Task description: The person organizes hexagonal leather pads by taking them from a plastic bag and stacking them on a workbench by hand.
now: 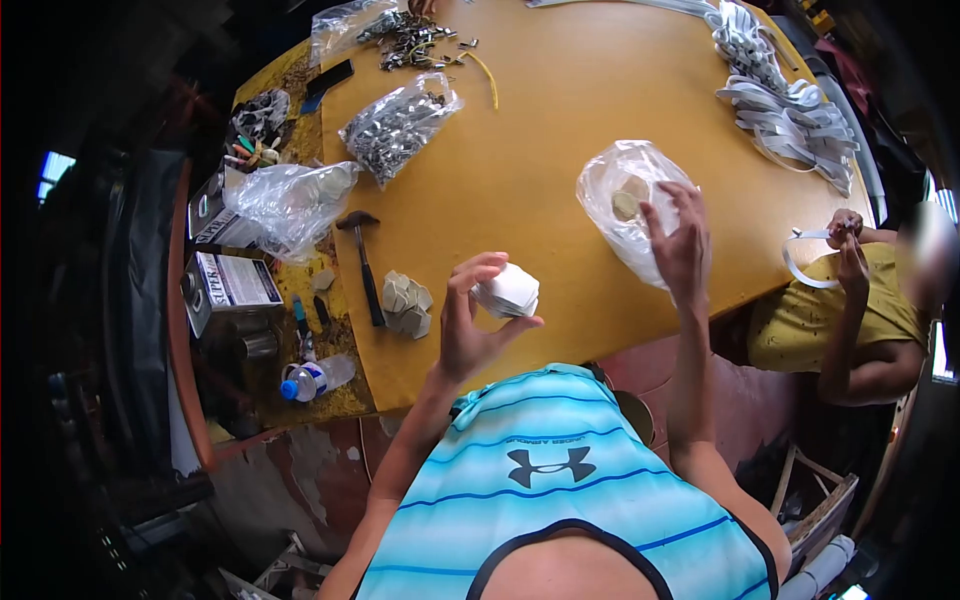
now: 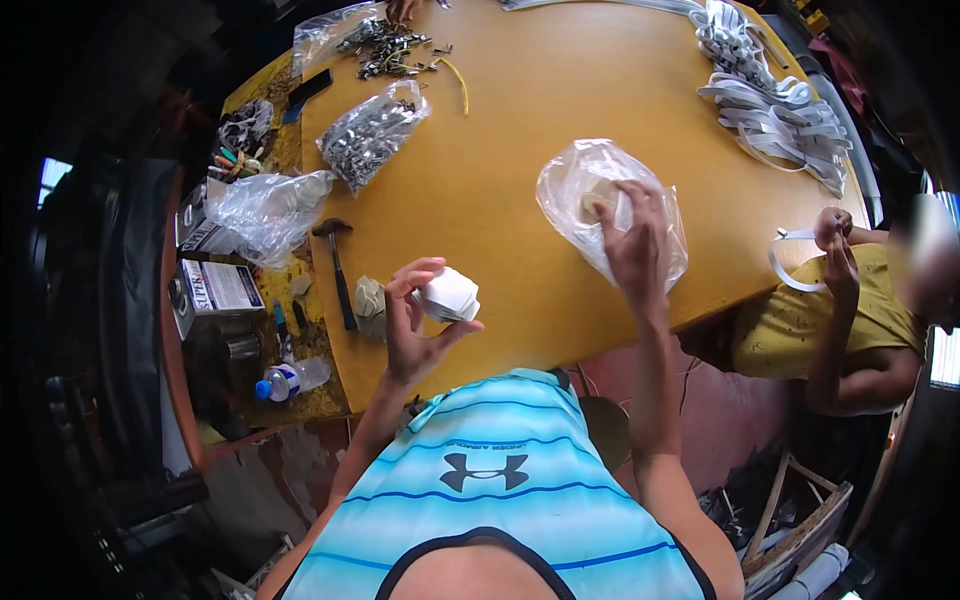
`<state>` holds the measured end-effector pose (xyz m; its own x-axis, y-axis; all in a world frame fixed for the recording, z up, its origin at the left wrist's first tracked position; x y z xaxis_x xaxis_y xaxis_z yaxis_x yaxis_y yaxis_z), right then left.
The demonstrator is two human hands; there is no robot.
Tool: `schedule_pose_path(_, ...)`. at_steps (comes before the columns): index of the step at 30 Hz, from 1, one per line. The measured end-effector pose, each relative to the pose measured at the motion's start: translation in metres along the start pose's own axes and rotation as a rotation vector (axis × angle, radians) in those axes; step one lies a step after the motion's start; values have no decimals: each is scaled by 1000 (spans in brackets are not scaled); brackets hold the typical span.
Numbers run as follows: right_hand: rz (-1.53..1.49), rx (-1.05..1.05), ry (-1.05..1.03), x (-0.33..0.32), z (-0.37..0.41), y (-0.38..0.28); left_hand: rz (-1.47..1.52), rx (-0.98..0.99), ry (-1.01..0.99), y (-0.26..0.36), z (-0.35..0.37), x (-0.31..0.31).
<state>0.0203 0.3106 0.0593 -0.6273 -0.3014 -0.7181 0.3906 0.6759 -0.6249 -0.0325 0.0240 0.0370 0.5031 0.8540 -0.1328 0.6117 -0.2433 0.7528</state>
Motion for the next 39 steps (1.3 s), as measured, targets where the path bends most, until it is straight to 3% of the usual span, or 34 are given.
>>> schedule_pose_path(1, -208, 88, -155, 10, 11, -15, -20, 45, 25, 4, 1, -2)
schedule_pose_path(2, -300, 355, -450, 33, 31, -22, -36, 91, 47, 7, 1, -2)
schedule_pose_path(3, -436, 473, -710, 62, 60, -26, -33, 91, 44, 7, 2, 2)
schedule_pose_path(5, -1012, 485, -1091, 97, 107, -65, -19, 122, 101, 8, 5, 4)
schedule_pose_path(6, -1011, 488, -1089, 98, 117, -74, -16, 120, 100, 6, 9, 6)
schedule_pose_path(8, -1409, 767, -1347, 105, 148, -95, -69, 131, 67, 5, 16, 8)
schedule_pose_path(9, -1413, 774, -1350, 108, 149, -93, -73, 124, 64, 8, 14, 5)
schedule_pose_path(11, -1439, 724, -1387, 112, 147, -91, -459, 152, -89, 25, -1, 5)
schedule_pose_path(12, -1442, 727, -1383, 111, 146, -90, -457, 151, -93, 30, -4, 2)
schedule_pose_path(14, -1307, 687, -1178, 107, 131, -78, -307, -13, -62, 23, -6, -7)
schedule_pose_path(16, -1316, 706, -1154, 108, 127, -70, -307, -30, -31, 19, -5, -12)
schedule_pose_path(18, -1285, 714, -1099, 114, 128, -56, -355, -247, -13, 1, 2, -17)
schedule_pose_path(25, -1348, 815, -1116, 124, 142, -35, -190, -355, -39, -11, -4, 3)
schedule_pose_path(35, -1312, 889, -1184, 129, 156, -32, -191, -403, -171, -25, 4, 14)
schedule_pose_path(39, -1331, 983, -1129, 129, 161, -28, -294, -276, -344, -23, 5, 28)
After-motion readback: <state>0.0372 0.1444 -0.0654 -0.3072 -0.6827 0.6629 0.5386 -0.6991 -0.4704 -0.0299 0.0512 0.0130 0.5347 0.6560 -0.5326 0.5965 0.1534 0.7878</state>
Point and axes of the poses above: each hand's wrist, its own z-axis away from the middle knuckle, its own x-axis out of the palm, y = z × x, the point moved 9 cm from there along -z, towards the middle knuckle, and after that the axes turned 15 degrees about x, right-handed, at the moved point
